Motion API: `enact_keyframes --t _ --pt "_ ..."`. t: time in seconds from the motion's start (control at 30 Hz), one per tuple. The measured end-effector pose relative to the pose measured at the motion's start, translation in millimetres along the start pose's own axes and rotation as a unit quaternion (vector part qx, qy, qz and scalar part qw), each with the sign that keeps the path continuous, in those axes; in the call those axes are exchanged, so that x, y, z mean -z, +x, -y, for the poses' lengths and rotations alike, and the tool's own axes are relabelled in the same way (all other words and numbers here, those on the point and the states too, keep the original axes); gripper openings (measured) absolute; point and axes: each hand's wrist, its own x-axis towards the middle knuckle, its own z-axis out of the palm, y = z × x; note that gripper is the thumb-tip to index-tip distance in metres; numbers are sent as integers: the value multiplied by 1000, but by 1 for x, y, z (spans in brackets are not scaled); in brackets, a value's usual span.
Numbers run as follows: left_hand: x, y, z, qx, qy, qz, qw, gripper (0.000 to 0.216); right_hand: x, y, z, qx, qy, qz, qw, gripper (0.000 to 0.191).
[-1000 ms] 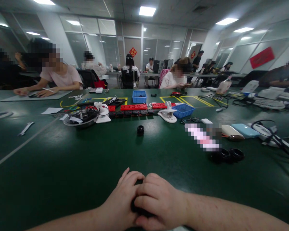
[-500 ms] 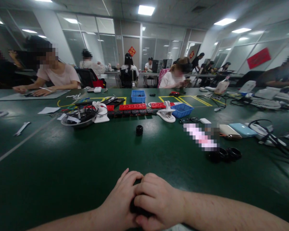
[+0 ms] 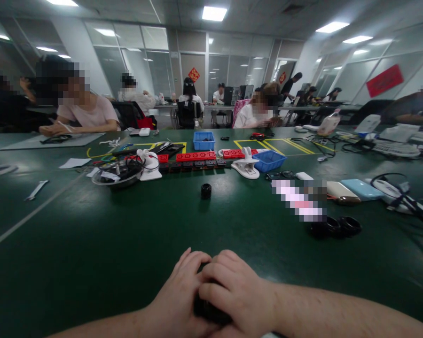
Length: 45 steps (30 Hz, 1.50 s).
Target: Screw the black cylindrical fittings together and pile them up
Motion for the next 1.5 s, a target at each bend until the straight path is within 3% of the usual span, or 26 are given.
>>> enact_keyframes --t 0.4,0.6,1.1,1.3,1.5 --pt "-4 0 4 7 8 4 1000 53 0 -2 0 -33 -47 3 998 60" --pt "-8 -2 7 5 15 -8 1000 51 1 -1 1 -17 -48 -16 999 52" --pt "-6 -2 6 2 18 0 1000 56 1 -2 0 -11 -42 26 999 45" --pt "-8 -4 8 -2 29 8 1000 60 8 -1 1 -32 -5 78 996 40" --pt "-5 -4 4 10 5 -5 1000 65 30 6 4 -52 110 159 980 36"
